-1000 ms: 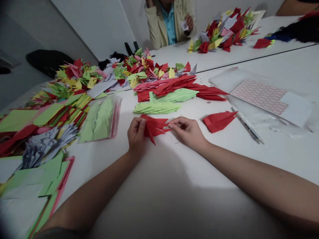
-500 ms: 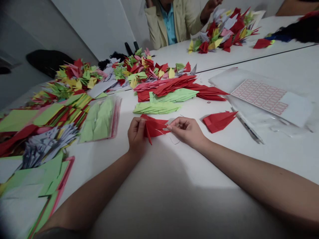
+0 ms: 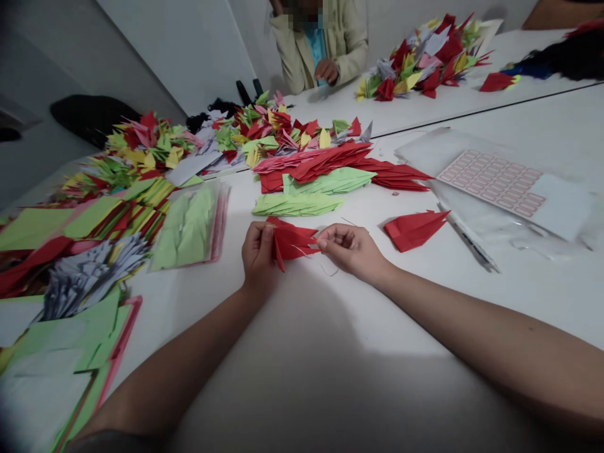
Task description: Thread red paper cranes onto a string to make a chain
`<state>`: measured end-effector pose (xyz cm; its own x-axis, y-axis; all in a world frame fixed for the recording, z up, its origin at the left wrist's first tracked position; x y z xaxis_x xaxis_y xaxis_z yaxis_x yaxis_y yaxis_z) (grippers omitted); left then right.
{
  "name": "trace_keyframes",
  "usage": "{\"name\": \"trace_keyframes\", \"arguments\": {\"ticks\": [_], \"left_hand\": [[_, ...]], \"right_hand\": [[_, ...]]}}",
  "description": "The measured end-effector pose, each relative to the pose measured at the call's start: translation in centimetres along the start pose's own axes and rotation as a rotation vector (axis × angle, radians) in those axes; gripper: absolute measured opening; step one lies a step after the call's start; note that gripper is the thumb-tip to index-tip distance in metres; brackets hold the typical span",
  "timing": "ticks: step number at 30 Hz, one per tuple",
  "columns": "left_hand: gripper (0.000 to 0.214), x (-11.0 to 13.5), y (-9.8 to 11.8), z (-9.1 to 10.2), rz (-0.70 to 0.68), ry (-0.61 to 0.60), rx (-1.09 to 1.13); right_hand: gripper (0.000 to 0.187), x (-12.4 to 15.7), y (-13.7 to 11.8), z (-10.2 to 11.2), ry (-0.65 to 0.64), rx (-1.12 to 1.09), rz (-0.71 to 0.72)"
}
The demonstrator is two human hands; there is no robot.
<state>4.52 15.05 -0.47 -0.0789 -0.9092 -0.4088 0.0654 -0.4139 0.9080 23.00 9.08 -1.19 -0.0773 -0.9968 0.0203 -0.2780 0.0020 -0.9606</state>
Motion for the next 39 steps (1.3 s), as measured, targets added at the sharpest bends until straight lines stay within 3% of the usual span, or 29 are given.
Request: {"name": "trace_keyframes", "arguments": {"ticks": [7, 15, 22, 29, 35, 39], "left_hand": [[0.031, -0.1, -0.1, 0.1, 0.0, 0.016, -0.026], [0.027, 0.1, 0.1, -0.1, 0.008, -0.054, -0.006], [0.027, 0.1, 0.2, -0.1, 0.012, -0.05, 0.004], [0.029, 0.1, 0.1, 0.0, 0.03, -0.033, -0.017], [0.027, 0.1, 0.5, -0.1, -0.01, -0.045, -0.04], [0.024, 0.5, 1.0, -0.1, -0.11, -0.112, -0.119]], "right_hand": [[0.024, 0.0, -0.2, -0.2, 0.006, -0.086, 0.007], [0.022, -0.1, 0.4, 0.0, 0.021, 0.085, 0.102], [0.024, -0.3, 0.2, -0.1, 0.066, -0.003, -0.003], [0.029, -0.3, 0.2, 0.1, 0.07, 0.05, -0.004], [0.029, -0.2, 0.2, 0.0, 0.052, 0.1, 0.047], [0.024, 0.0, -0.1, 0.0, 0.095, 0.279, 0.205]]}}
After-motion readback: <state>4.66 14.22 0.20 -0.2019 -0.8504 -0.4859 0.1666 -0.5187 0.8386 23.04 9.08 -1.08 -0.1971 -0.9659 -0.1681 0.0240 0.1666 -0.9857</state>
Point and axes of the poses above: each hand's wrist, its own x-axis away from the middle knuckle, its own z-axis out of the back of the hand, y = z × x, the point moved 1 cm from there along -x, towards the middle knuckle, and after that the axes turned 4 degrees about y, right-handed, at the moved point
